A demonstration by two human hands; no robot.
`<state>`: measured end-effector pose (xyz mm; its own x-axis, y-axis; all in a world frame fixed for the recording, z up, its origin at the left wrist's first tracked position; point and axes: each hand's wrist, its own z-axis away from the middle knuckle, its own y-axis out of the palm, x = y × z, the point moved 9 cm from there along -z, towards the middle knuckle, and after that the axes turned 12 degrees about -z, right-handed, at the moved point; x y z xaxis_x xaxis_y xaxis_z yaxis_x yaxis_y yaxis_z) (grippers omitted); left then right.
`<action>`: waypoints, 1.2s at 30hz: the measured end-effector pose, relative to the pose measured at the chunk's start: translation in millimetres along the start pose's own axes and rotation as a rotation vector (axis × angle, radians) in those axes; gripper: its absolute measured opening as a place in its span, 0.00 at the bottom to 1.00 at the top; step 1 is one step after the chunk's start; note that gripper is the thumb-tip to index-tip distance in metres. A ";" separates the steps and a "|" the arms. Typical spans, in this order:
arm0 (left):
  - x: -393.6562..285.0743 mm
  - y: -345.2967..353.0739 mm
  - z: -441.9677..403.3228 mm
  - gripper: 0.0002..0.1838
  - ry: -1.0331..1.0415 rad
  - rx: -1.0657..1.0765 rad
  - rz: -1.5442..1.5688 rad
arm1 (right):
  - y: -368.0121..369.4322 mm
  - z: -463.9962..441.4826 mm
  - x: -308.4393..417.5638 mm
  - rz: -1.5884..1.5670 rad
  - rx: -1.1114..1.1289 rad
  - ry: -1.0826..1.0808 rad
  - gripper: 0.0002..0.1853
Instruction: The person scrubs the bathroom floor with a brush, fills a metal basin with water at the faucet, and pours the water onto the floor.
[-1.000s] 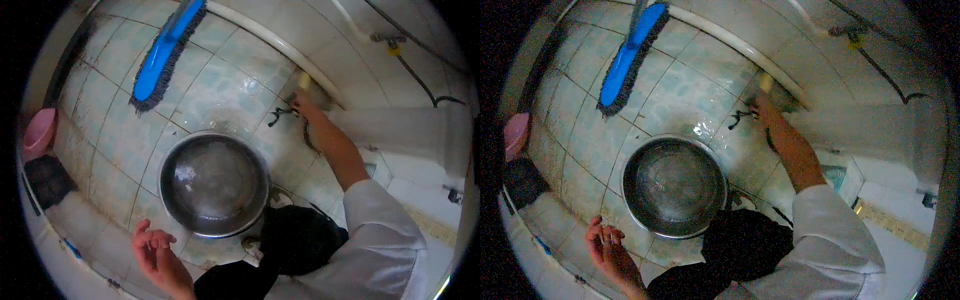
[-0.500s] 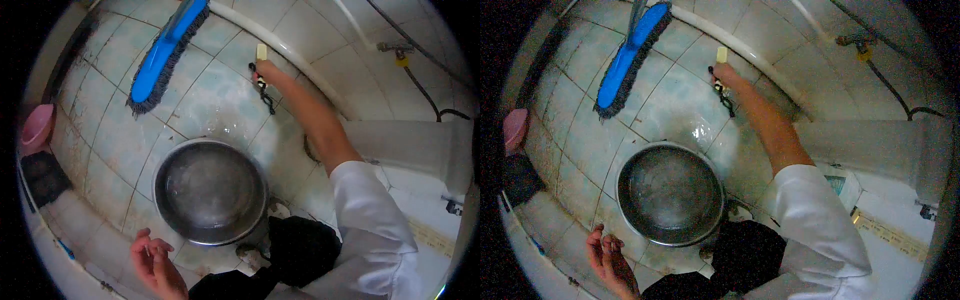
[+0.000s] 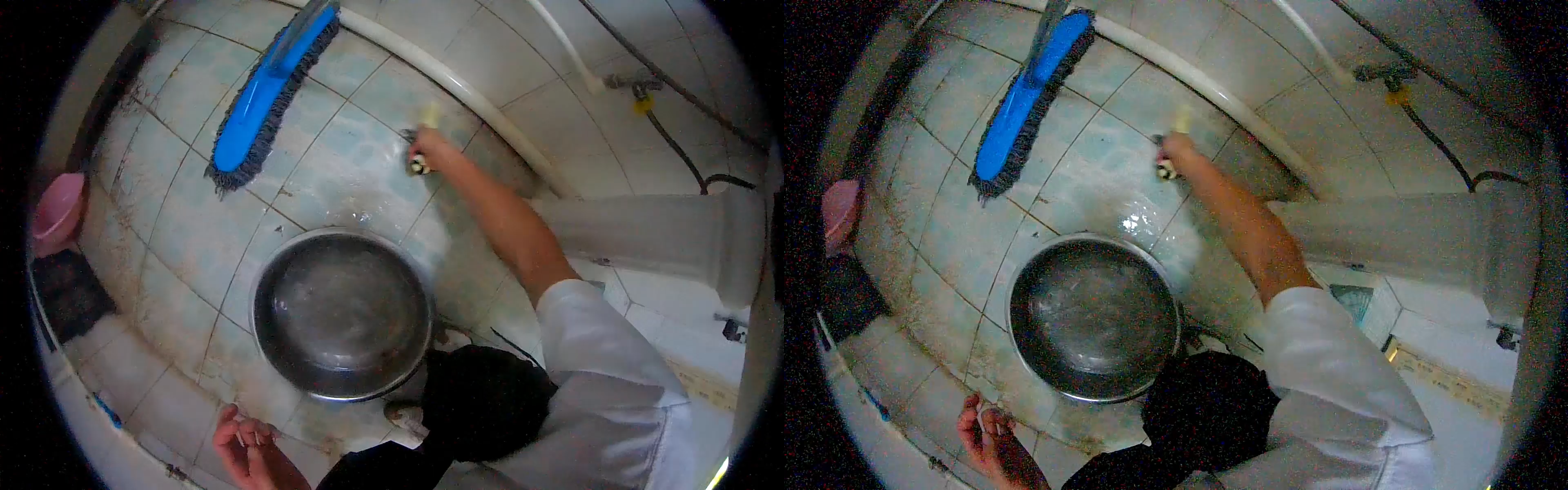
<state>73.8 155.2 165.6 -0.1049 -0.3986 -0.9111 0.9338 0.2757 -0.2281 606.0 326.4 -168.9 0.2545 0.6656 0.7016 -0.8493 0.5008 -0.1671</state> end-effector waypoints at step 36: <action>-21.2 -6.6 35.4 0.16 -0.005 0.084 0.038 | -164.1 25.5 -44.0 -0.258 -0.494 -0.219 0.19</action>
<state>81.9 130.8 198.5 -0.0670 -0.3938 -0.9167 0.9626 0.2162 -0.1633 722.4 200.8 -154.7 0.2777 0.3852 0.8801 -0.4439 0.8639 -0.2380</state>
